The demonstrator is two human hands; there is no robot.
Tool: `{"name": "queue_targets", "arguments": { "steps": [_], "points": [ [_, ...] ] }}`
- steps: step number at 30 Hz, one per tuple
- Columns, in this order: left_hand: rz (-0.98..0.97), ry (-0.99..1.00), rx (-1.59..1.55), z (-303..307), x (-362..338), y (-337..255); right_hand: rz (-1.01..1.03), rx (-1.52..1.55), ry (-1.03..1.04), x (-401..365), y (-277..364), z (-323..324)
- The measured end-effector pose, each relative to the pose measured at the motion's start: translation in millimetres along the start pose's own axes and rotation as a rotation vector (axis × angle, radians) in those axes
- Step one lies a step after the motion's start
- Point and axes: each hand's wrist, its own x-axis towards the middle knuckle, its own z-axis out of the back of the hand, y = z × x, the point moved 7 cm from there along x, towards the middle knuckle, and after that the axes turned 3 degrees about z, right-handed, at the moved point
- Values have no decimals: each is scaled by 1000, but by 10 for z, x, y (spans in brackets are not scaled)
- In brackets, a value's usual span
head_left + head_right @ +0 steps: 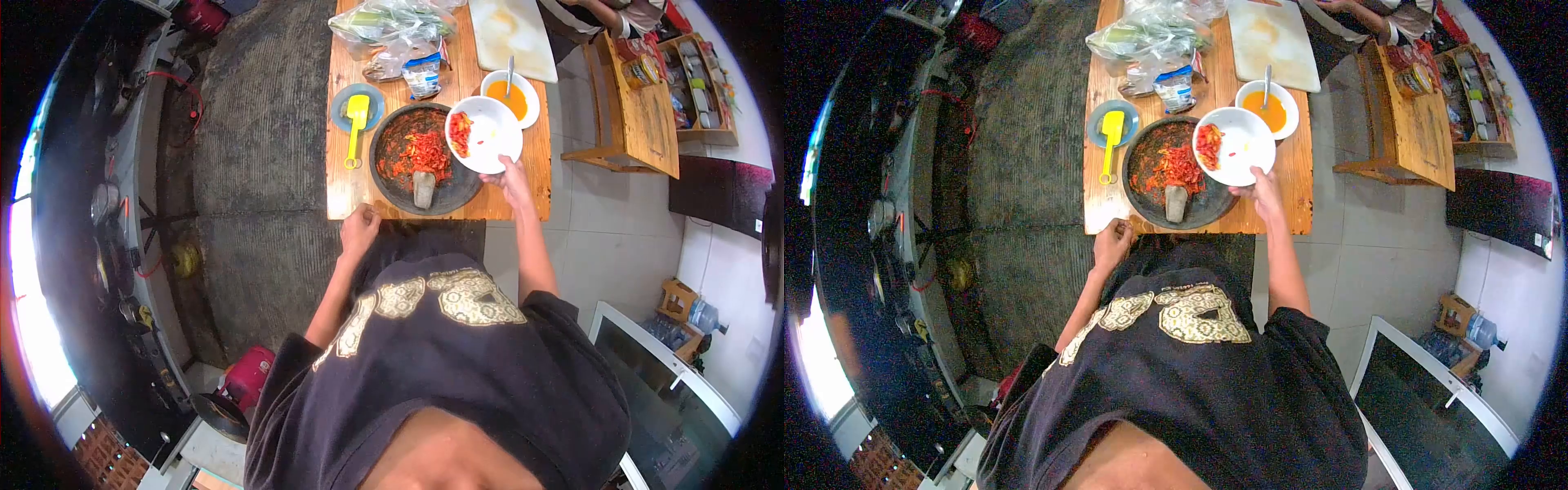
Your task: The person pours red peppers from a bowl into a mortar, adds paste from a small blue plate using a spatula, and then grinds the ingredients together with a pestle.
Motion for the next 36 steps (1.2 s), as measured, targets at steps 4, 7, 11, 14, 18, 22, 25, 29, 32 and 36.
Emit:
{"name": "queue_targets", "arguments": {
  "steps": [4, 7, 11, 14, 18, 22, 25, 29, 32, 36],
  "points": [
    [54, 25, -23, 24, -43, 10, -65, 179, 2, -62, -313, 485],
    [31, 19, 10, 44, -37, 4, -43, 241, -120, -204, -471, 838],
    [-2, 4, -2, 105, -16, -13, 34, 226, -267, -341, -602, 1251],
    [27, 12, -20, 158, 17, -59, -7, 226, -355, -312, -787, 1513],
    [-5, 20, 26, 160, 134, 10, -4, 335, -337, -335, -733, 1457],
    [22, -1, -1, 175, 199, 14, 2, 385, -275, -171, -852, 1430],
    [24, -51, 34, 303, 255, -27, -31, 383, -259, -110, -896, 1307],
    [10, -209, 103, 544, 508, 21, -56, 350, -270, -55, -961, 1276],
    [30, -270, 110, 661, 744, -28, -17, 308, -257, -70, -902, 1249],
    [-33, -380, 216, 707, 1103, -160, -43, 179, -250, -119, -848, 1213]
  ]
}}
